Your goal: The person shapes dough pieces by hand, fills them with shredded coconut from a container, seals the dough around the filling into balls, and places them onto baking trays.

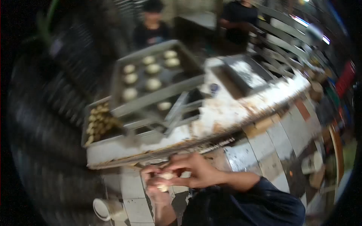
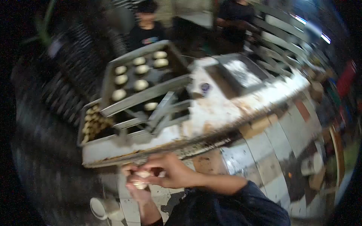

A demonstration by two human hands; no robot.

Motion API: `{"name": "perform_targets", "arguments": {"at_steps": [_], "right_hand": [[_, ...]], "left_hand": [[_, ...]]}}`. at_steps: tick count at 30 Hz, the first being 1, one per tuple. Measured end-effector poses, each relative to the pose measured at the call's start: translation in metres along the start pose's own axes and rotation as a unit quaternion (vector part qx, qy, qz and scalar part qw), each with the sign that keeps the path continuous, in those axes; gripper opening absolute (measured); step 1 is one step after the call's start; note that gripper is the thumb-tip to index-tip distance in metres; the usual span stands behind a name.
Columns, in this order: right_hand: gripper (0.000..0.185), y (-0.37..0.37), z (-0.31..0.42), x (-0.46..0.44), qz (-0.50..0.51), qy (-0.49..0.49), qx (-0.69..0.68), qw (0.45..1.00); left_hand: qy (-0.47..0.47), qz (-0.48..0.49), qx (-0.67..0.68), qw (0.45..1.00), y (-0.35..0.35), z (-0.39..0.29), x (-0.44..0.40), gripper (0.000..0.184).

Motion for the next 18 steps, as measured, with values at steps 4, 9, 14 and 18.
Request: {"name": "perform_targets", "arguments": {"at_steps": [4, 9, 14, 18], "right_hand": [[0.023, -0.038, -0.001, -0.016, -0.017, 0.081, 0.042, 0.996], [0.02, -0.046, -0.009, -0.033, -0.036, 0.168, 0.129, 0.977], [0.02, -0.026, -0.042, -0.048, 0.006, 0.118, -0.06, 0.991], [0.018, 0.021, -0.025, -0.087, 0.136, 0.143, 0.112, 0.974]], "left_hand": [[-0.139, -0.046, -0.175, 0.974, 0.019, -0.026, -0.023, 0.023], [-0.061, -0.101, -0.188, 0.975, 0.022, -0.024, -0.037, 0.085], [-0.096, 0.024, -0.053, 0.994, 0.008, 0.015, -0.076, 0.062], [-0.071, -0.078, -0.184, 0.977, -0.008, 0.017, -0.11, 0.025]]}}
Point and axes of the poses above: each hand's wrist, its own x-axis away from the middle knuckle, its own y-axis out of the back of the hand, z = x × y, the point moved 5 cm from there along -x, towards the middle knuckle, and after that the axes turned 2 degrees about -y, right-handed, at the moved point
